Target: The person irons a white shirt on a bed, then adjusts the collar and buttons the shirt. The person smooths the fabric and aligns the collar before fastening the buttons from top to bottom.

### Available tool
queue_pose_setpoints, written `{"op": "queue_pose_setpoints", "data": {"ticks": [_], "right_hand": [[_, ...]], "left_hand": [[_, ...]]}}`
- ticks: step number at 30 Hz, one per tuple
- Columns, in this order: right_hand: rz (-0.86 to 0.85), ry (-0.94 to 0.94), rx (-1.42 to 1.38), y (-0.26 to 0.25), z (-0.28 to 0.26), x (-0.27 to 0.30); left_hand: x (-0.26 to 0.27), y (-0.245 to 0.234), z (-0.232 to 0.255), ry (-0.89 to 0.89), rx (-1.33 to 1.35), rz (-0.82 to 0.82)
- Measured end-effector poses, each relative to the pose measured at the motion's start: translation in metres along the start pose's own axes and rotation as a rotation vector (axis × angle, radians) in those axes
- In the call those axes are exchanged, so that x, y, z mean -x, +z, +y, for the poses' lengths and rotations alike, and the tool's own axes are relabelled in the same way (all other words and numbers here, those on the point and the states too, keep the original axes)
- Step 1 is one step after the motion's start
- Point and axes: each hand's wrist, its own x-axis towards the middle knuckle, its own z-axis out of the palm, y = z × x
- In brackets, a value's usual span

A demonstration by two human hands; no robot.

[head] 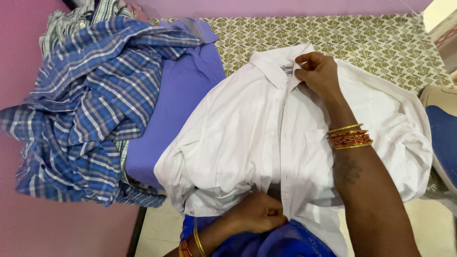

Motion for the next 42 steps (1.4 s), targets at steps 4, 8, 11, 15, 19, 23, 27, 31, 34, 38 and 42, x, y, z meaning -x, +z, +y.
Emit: {"op": "queue_pose_setpoints", "data": {"ticks": [4, 8, 11, 15, 19, 23, 27, 31, 34, 38, 42], "right_hand": [[0.062, -0.057, 0.031, -0.003, 0.011, -0.002], [0.039, -0.175, 0.264, -0.004, 0.020, -0.010], [0.048, -0.276, 0.283, -0.004, 0.028, -0.015], [0.009, -0.159, 0.271, 0.003, 0.018, -0.007], [-0.048, -0.032, 0.275, 0.004, 0.004, 0.001], [-0.066, -0.032, 0.228, 0.007, 0.004, 0.000], [-0.091, 0.053, 0.103, 0.008, 0.000, 0.003], [-0.098, 0.094, 0.001, 0.010, -0.003, 0.006], [-0.087, 0.120, -0.034, 0.012, -0.008, 0.009], [-0.075, 0.163, -0.046, 0.012, -0.017, 0.013], [-0.058, 0.175, -0.062, 0.014, -0.023, 0.016]], "left_hand": [[-0.004, -0.002, 0.002, -0.006, 0.025, -0.052], [-0.010, -0.003, -0.003, -0.006, -0.140, 0.031], [-0.009, -0.001, -0.008, 0.086, -0.173, 0.029], [-0.011, -0.001, -0.009, 0.094, -0.267, 0.071], [-0.010, -0.003, -0.003, -0.014, -0.312, 0.071], [-0.006, -0.008, 0.003, 0.085, -0.299, 0.032], [-0.006, -0.012, 0.009, 0.045, -0.182, -0.044], [-0.008, -0.011, 0.010, 0.103, -0.179, -0.138], [-0.010, -0.010, 0.012, 0.214, -0.082, -0.126], [-0.018, -0.005, 0.017, 0.180, -0.101, -0.201], [-0.022, -0.004, 0.011, 0.245, -0.109, -0.240]]}}
